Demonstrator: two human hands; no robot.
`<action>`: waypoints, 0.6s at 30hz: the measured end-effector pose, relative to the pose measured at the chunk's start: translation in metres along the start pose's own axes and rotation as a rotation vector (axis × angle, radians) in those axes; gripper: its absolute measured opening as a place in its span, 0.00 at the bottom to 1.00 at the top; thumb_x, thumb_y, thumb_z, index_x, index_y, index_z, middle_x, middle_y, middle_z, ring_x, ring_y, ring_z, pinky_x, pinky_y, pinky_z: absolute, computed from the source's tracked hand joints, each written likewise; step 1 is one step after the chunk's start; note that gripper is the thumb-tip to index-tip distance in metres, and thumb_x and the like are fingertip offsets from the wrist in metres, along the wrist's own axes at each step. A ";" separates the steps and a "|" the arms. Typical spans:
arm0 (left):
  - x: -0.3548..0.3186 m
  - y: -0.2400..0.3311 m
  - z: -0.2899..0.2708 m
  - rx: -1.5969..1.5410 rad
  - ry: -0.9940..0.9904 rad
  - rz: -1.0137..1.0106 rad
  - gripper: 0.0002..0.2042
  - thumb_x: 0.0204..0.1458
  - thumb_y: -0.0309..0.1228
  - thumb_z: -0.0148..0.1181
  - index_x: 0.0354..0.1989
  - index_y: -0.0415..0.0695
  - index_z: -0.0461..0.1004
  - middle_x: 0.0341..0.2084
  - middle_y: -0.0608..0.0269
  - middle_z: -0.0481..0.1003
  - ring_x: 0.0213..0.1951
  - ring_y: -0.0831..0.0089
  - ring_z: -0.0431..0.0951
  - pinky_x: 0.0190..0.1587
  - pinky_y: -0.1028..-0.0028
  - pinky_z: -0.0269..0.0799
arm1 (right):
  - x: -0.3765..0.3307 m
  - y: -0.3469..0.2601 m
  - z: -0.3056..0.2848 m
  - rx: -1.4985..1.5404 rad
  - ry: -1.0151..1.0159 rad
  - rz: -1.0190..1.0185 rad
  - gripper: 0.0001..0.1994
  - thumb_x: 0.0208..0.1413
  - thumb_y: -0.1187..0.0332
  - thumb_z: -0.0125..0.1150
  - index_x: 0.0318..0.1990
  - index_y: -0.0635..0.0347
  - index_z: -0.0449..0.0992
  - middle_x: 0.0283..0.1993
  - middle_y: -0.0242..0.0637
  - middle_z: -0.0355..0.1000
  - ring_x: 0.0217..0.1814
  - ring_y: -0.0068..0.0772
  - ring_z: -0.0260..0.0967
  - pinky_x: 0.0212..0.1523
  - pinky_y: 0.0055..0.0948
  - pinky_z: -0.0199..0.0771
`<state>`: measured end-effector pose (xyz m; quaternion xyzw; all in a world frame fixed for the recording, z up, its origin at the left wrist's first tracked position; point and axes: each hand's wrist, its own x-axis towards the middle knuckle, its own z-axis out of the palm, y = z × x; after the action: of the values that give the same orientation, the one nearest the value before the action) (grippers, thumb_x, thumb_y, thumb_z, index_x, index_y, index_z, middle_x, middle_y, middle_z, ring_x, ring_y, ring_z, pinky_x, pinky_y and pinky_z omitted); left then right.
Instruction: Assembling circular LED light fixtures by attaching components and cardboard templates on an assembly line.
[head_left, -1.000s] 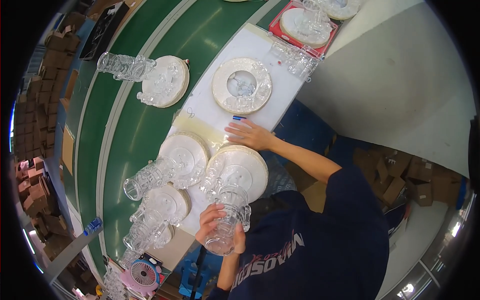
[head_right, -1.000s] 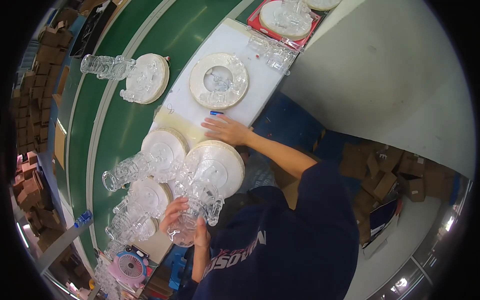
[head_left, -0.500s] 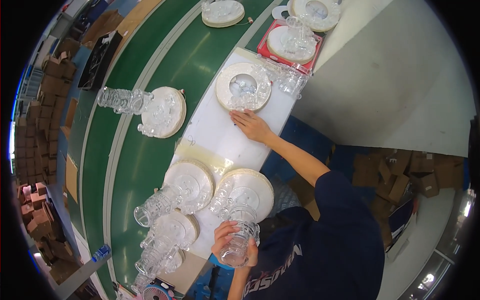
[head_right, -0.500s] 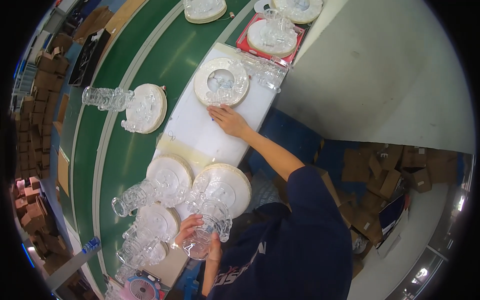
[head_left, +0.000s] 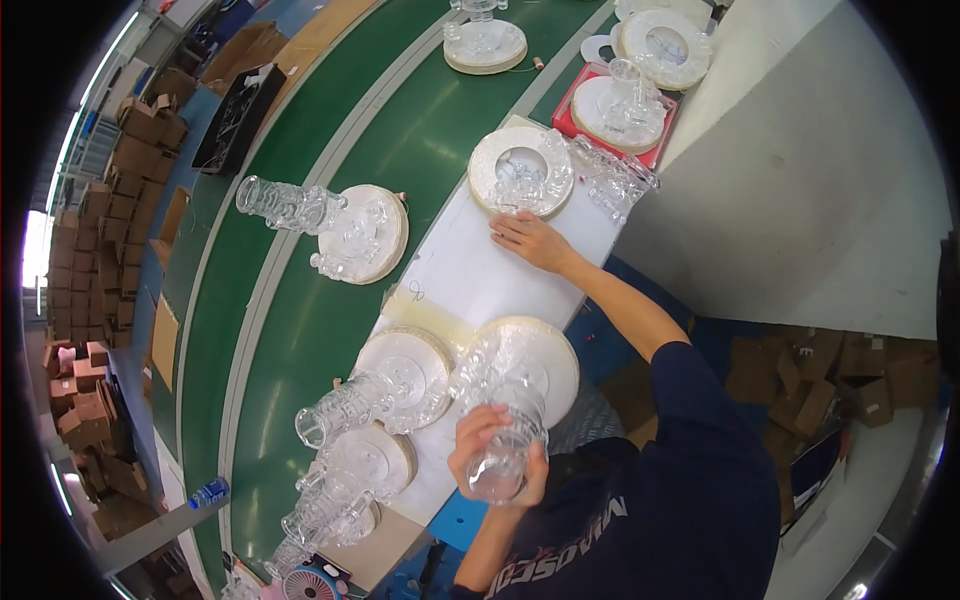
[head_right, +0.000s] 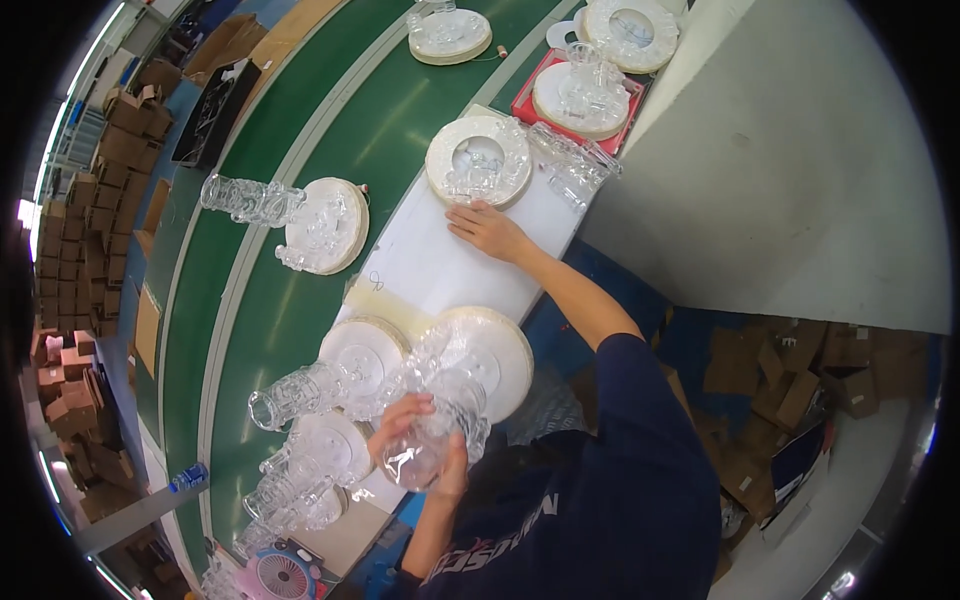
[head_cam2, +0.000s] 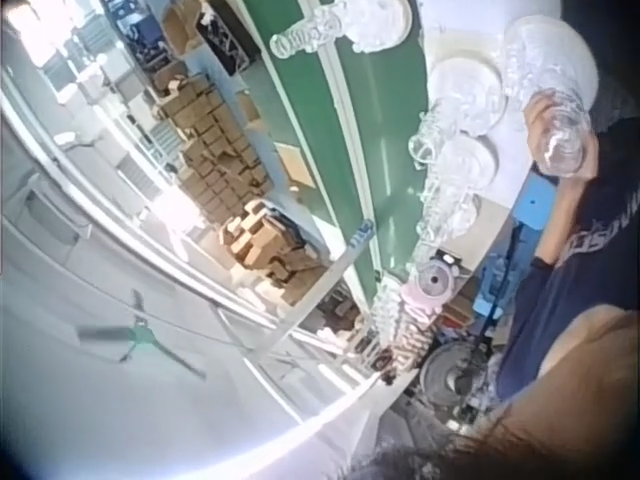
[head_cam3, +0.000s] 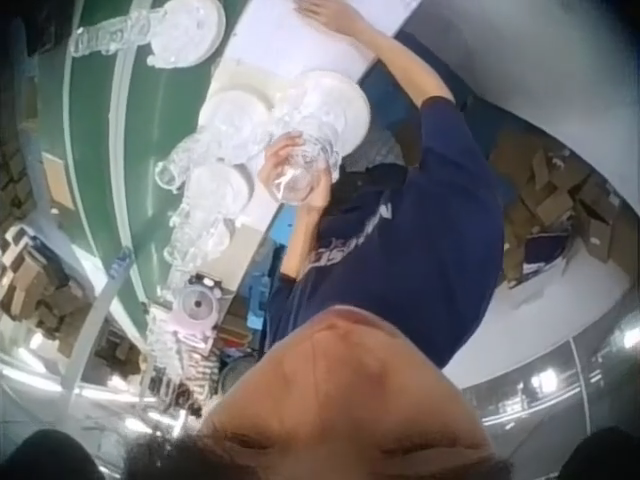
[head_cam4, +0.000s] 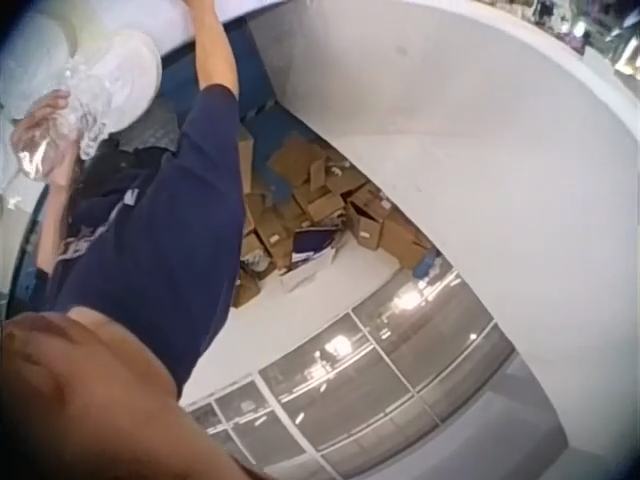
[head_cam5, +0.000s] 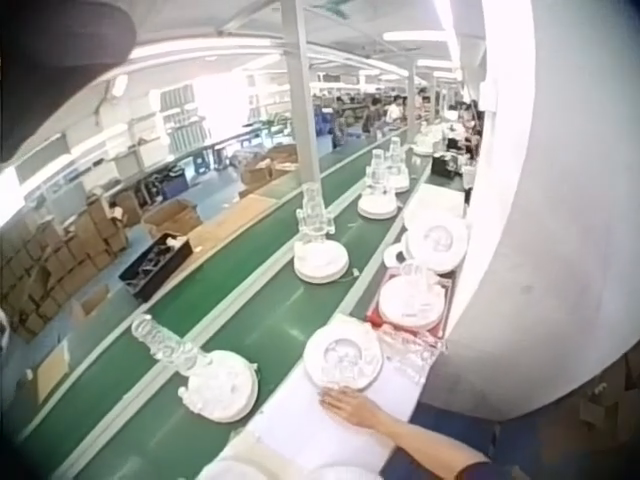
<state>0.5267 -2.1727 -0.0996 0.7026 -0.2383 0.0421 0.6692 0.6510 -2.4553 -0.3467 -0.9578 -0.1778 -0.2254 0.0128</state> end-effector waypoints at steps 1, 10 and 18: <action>0.004 -0.005 0.002 0.008 0.009 0.007 0.28 0.43 0.22 0.68 0.51 0.41 0.58 0.39 0.48 0.71 0.45 0.57 0.73 0.55 0.57 0.68 | 0.001 -0.002 -0.003 0.012 -0.008 -0.043 0.15 0.57 0.68 0.57 0.51 0.59 0.78 0.63 0.34 0.71 0.70 0.33 0.62 0.67 0.41 0.61; 0.039 -0.058 0.039 0.054 0.048 0.070 0.27 0.38 0.19 0.68 0.51 0.38 0.67 0.40 0.51 0.75 0.44 0.62 0.77 0.52 0.65 0.71 | -0.093 -0.071 -0.078 0.337 0.182 0.913 0.12 0.56 0.75 0.60 0.47 0.62 0.79 0.57 0.42 0.75 0.58 0.48 0.71 0.58 0.41 0.69; 0.066 -0.082 0.053 0.147 0.174 0.036 0.26 0.37 0.22 0.69 0.49 0.38 0.70 0.38 0.54 0.78 0.38 0.63 0.80 0.45 0.67 0.75 | -0.110 -0.188 -0.083 0.793 0.182 1.253 0.19 0.65 0.67 0.55 0.60 0.65 0.72 0.62 0.50 0.70 0.65 0.52 0.67 0.65 0.39 0.64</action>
<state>0.6037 -2.2432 -0.1558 0.7392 -0.1879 0.1323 0.6331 0.4590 -2.3249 -0.3306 -0.7809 0.3351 -0.1731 0.4980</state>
